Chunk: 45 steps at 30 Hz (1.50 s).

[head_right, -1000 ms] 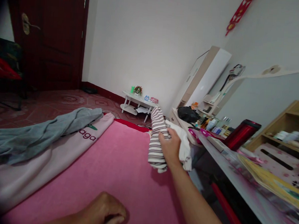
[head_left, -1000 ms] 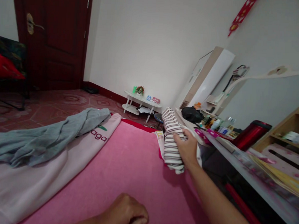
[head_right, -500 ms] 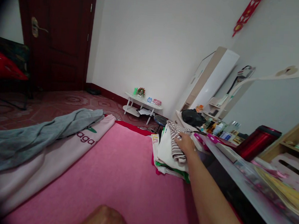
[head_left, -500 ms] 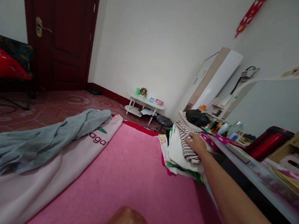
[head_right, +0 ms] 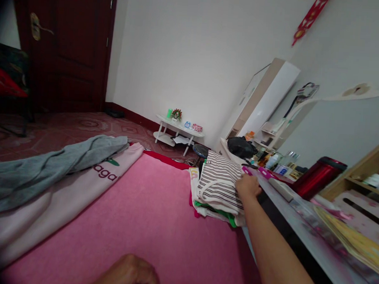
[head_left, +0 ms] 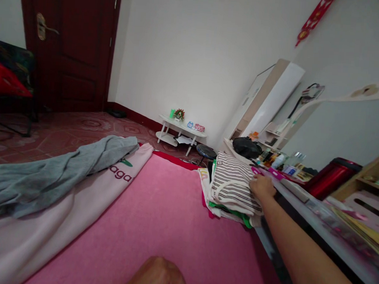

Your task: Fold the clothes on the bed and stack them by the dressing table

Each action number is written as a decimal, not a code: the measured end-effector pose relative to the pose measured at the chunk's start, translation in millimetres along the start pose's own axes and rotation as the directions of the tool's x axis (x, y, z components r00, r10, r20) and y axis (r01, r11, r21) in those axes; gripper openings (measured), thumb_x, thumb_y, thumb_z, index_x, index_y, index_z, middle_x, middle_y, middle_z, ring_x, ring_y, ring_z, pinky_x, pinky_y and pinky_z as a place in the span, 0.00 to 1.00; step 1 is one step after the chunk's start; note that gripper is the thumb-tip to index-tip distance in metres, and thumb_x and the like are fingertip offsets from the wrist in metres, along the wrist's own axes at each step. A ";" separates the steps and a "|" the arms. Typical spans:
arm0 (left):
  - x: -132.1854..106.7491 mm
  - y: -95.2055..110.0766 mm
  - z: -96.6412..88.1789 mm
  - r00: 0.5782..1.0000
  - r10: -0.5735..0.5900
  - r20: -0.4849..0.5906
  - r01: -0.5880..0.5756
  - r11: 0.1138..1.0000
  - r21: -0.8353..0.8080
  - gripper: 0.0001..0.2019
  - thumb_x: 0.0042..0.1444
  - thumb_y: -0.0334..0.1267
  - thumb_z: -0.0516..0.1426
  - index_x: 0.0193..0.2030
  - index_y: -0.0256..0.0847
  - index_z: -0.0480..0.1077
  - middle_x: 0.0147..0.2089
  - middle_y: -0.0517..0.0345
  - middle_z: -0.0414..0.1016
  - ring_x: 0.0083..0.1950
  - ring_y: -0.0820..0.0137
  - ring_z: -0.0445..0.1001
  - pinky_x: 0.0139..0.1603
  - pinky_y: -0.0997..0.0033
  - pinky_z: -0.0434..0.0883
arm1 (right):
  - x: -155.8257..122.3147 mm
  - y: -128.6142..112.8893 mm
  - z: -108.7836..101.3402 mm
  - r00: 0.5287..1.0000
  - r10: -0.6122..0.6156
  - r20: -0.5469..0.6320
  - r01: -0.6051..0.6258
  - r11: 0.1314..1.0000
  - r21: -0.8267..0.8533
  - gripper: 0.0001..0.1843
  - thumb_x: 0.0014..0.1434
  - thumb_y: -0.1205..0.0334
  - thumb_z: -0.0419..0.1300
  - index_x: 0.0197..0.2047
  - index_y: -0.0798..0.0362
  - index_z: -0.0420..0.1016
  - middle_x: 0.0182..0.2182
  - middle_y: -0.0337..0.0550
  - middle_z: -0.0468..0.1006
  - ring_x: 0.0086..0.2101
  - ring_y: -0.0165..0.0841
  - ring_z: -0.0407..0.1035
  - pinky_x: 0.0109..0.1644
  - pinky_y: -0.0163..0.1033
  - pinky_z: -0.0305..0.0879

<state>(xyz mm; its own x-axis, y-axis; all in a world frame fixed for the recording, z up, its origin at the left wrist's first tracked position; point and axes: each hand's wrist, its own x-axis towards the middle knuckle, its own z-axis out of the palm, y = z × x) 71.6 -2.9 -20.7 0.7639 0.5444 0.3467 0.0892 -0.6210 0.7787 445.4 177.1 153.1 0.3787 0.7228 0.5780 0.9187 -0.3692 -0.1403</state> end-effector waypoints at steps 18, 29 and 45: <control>-8.2 18.2 -11.9 0.999 0.002 -0.032 -0.002 1.000 0.024 0.07 0.43 0.23 0.52 0.24 0.38 0.65 0.24 0.64 0.66 0.26 0.77 0.64 0.30 0.83 0.62 | -147.9 -92.8 15.0 0.829 -0.526 -0.192 0.560 0.771 0.303 0.19 0.62 0.60 0.47 0.52 0.57 0.69 0.61 0.54 0.63 0.60 0.43 0.56 0.63 0.52 0.52; -18.4 19.1 -32.4 0.994 -0.020 -0.109 0.060 0.925 0.375 0.06 0.52 0.29 0.56 0.35 0.38 0.74 0.32 0.59 0.78 0.32 0.72 0.74 0.35 0.78 0.68 | -298.0 -159.4 48.4 0.717 -0.596 0.362 0.450 0.792 0.412 0.29 0.64 0.52 0.44 0.66 0.49 0.58 0.67 0.46 0.54 0.65 0.43 0.46 0.66 0.60 0.43; -124.1 -4.6 -251.1 0.268 -0.384 -0.884 0.962 0.066 0.263 0.20 0.61 0.44 0.50 0.55 0.34 0.66 0.48 0.34 0.74 0.50 0.47 0.73 0.48 0.52 0.65 | -292.4 -150.7 53.3 0.771 -0.595 0.226 0.380 0.715 0.587 0.26 0.60 0.48 0.49 0.57 0.47 0.70 0.61 0.47 0.65 0.62 0.44 0.56 0.65 0.57 0.50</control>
<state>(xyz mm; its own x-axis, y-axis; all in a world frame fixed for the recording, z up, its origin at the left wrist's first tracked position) -184.1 74.0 64.0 -0.3943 0.8826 0.2559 0.9093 0.3345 0.2474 202.3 52.5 -37.6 -0.2296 0.9093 0.3471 0.8664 0.3534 -0.3526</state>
